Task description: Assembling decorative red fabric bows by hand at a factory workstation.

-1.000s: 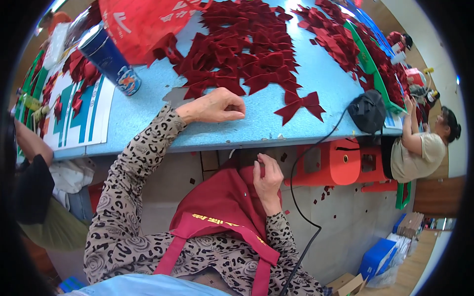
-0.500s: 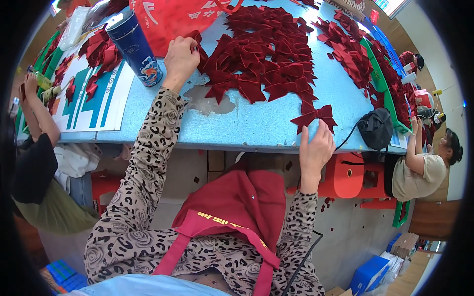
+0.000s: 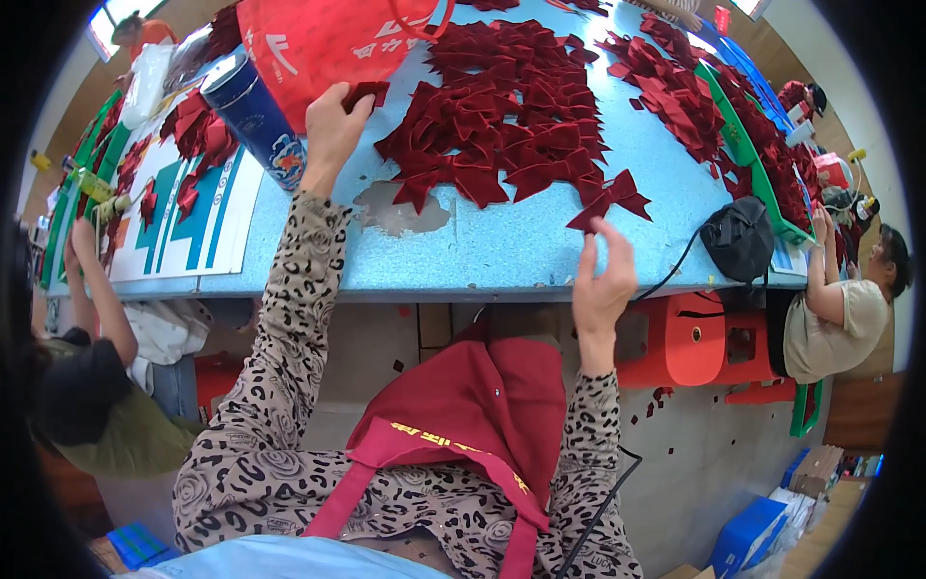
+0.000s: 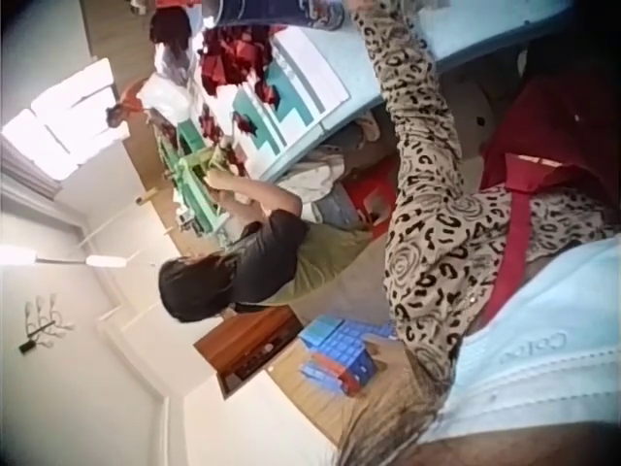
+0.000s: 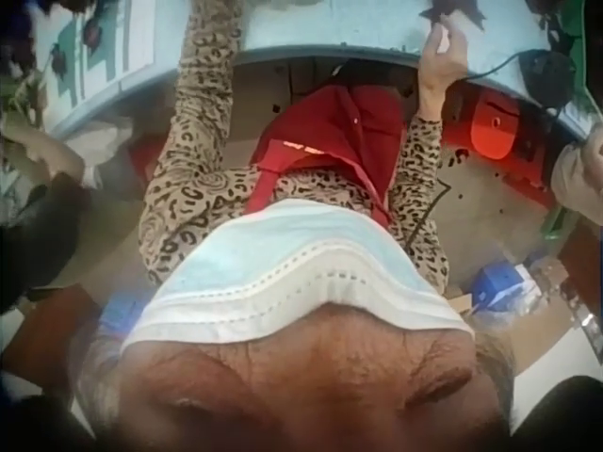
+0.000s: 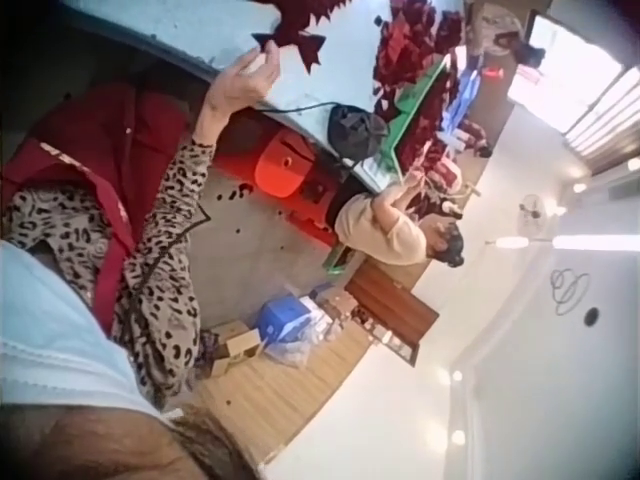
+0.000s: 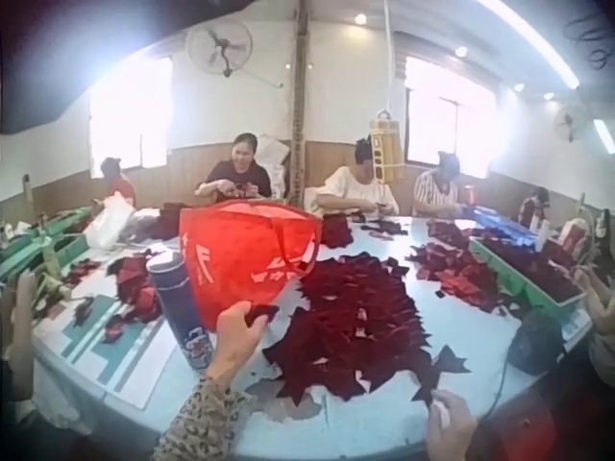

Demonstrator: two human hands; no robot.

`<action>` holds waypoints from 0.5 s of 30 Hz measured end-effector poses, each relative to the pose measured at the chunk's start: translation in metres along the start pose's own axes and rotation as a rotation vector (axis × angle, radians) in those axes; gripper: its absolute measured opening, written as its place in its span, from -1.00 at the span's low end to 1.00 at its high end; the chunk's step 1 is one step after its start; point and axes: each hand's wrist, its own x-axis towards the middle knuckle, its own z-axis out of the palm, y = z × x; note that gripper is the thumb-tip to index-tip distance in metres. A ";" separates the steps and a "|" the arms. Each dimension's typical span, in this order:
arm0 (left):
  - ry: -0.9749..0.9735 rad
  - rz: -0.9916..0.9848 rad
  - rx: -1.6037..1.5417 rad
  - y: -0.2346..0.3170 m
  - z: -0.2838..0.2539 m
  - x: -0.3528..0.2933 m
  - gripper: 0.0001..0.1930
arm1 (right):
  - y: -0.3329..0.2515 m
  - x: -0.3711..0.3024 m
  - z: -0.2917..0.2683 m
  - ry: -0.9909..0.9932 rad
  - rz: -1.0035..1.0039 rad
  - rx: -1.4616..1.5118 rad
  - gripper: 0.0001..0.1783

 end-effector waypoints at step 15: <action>-0.946 -0.270 -1.329 0.167 -0.008 -0.092 -0.80 | -0.022 -0.013 0.014 -0.612 0.656 1.695 -0.19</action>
